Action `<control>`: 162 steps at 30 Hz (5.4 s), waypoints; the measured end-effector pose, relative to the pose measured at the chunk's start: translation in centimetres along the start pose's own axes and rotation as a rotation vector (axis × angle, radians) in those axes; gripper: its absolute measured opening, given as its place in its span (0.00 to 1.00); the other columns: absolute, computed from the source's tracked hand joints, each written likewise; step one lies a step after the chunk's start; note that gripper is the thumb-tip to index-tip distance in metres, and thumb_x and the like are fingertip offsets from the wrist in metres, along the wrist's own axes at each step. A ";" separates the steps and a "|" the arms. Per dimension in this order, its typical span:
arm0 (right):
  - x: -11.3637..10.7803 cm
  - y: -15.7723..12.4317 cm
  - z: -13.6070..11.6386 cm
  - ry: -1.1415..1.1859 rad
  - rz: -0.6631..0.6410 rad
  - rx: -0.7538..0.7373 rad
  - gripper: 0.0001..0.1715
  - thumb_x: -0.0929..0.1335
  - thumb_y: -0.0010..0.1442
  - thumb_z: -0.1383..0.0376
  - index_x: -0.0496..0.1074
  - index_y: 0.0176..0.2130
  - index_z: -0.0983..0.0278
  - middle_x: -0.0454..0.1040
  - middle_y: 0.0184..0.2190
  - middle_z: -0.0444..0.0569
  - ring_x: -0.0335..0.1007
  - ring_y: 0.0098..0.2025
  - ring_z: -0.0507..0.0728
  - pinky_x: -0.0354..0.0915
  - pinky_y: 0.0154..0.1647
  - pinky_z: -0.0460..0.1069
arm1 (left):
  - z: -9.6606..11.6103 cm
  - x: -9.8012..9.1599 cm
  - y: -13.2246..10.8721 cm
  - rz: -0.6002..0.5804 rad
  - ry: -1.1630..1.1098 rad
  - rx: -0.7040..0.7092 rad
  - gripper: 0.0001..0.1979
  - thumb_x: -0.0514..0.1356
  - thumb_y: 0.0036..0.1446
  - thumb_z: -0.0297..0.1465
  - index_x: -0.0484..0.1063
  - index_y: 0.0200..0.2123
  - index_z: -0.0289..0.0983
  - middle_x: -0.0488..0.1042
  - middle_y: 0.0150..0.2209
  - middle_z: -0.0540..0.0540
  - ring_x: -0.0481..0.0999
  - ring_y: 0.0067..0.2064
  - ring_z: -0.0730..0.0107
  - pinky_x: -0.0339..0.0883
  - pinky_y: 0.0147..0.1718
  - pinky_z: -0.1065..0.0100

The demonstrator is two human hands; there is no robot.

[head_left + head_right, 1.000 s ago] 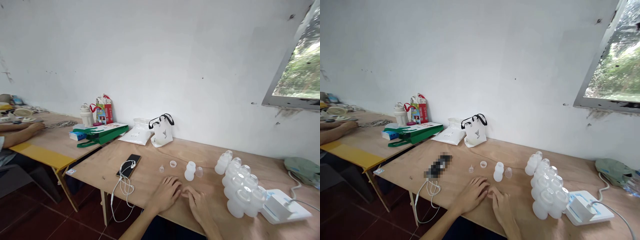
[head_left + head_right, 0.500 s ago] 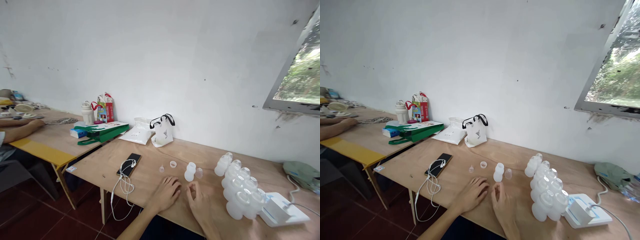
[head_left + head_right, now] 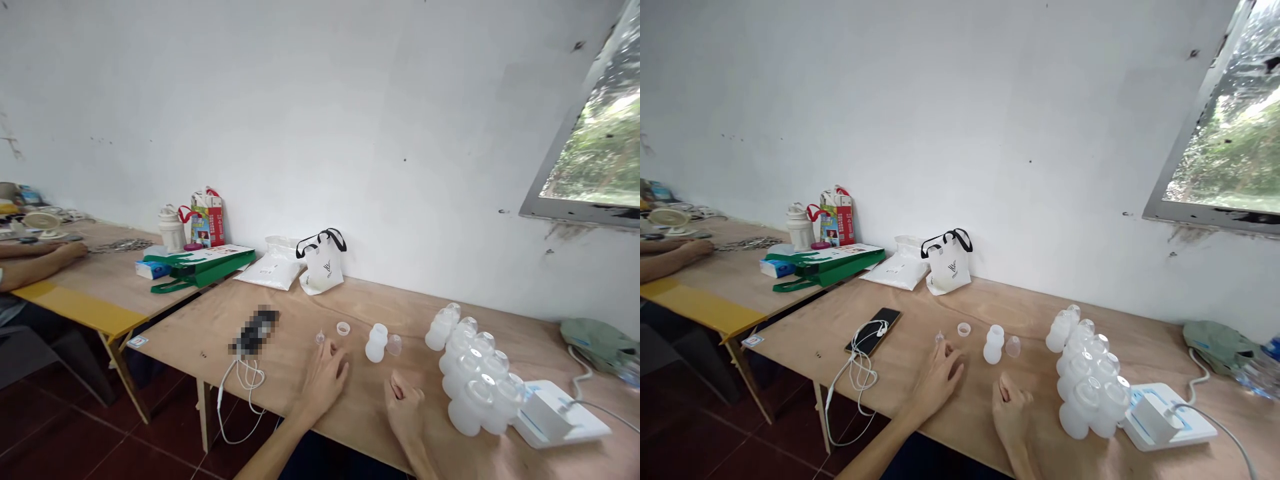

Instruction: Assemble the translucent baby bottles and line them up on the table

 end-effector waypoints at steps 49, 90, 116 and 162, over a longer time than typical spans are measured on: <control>5.5 -1.2 0.6 0.460 -0.466 0.298 0.16 0.66 0.70 0.52 0.76 0.52 0.55 0.83 0.49 0.46 0.81 0.49 0.61 0.76 0.50 0.55 | -1.6 5.2 -0.2 -0.163 -1.695 -0.498 0.28 0.67 0.60 0.53 0.65 0.44 0.35 0.82 0.46 0.31 0.86 0.37 0.58 0.78 0.40 0.63; 2.0 0.4 -2.7 0.393 -0.221 0.005 0.10 0.64 0.73 0.62 0.75 0.44 0.59 0.77 0.31 0.45 0.71 0.25 0.52 0.70 0.27 0.47 | 0.9 5.8 -0.4 -0.372 -1.453 -0.305 0.35 0.65 0.54 0.61 0.71 0.47 0.35 0.79 0.39 0.44 0.81 0.35 0.66 0.71 0.38 0.66; 7.0 -2.0 0.4 0.530 -0.612 0.365 0.16 0.63 0.69 0.53 0.73 0.46 0.58 0.78 0.30 0.45 0.75 0.29 0.58 0.68 0.31 0.51 | 4.6 2.1 -1.2 -0.378 -1.027 0.022 0.30 0.51 0.71 0.54 0.74 0.57 0.35 0.77 0.37 0.44 0.75 0.35 0.66 0.69 0.39 0.68; 7.0 -2.1 -0.3 0.435 -0.622 0.345 0.16 0.60 0.71 0.52 0.71 0.44 0.57 0.78 0.31 0.44 0.75 0.30 0.58 0.64 0.34 0.50 | 2.1 2.5 -0.6 -0.173 -0.986 -0.064 0.23 0.58 0.67 0.53 0.72 0.39 0.37 0.75 0.34 0.48 0.70 0.33 0.69 0.62 0.34 0.70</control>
Point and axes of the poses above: each hand's wrist, its own y-axis towards the middle knuckle, its own x-axis out of the palm, z = x × y, the point moved 10 cm from there along y, towards the middle knuckle
